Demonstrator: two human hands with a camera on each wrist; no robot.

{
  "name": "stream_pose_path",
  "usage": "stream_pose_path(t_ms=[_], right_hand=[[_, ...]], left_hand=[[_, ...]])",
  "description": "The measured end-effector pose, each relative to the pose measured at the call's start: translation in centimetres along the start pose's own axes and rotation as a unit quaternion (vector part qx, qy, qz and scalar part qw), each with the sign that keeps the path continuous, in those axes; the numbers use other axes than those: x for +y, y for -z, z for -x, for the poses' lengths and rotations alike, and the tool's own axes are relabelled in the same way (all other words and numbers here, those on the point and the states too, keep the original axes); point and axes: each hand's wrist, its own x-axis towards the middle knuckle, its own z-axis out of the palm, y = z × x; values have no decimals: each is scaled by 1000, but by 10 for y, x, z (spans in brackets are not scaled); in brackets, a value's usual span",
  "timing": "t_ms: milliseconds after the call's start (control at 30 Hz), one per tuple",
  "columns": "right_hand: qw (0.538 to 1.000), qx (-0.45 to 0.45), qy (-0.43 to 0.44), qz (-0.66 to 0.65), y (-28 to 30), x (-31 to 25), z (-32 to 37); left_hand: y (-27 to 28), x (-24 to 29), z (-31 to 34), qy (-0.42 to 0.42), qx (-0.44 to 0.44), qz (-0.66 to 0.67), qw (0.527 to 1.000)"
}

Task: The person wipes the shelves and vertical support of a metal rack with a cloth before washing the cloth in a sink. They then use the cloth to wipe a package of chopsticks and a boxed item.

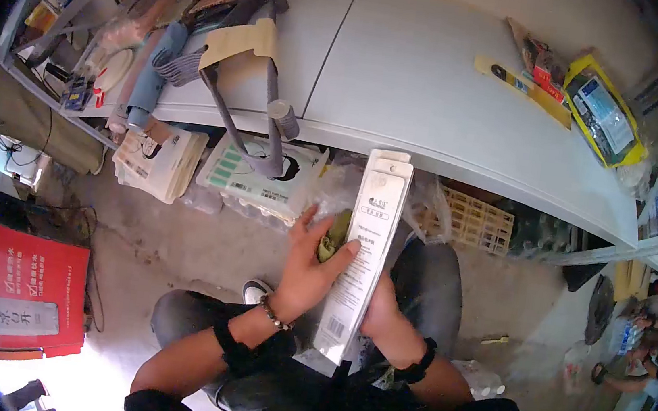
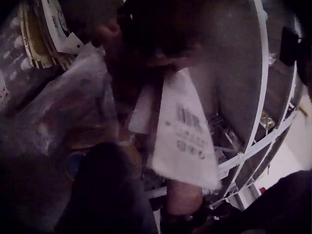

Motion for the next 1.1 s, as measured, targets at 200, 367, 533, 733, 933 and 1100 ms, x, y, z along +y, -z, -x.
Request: stream_pose_path(t_ms=[200,367,533,733,933,1100], right_hand=[[998,2,46,-39,0,13,-13],[992,0,108,-67,-10,14,-14],[966,72,240,67,-13,11,-19],[864,148,323,357,9,-21,-27],[888,178,385,178,12,-76,2],[582,133,685,419,0,-95,16]], left_hand=[[-17,-21,9,11,107,10,994],[-16,0,17,271,59,251,927],[-11,-28,19,389,-108,367,838],[3,18,11,439,-152,319,826],[1,2,20,344,-158,358,853],[2,9,27,267,-182,275,905]])
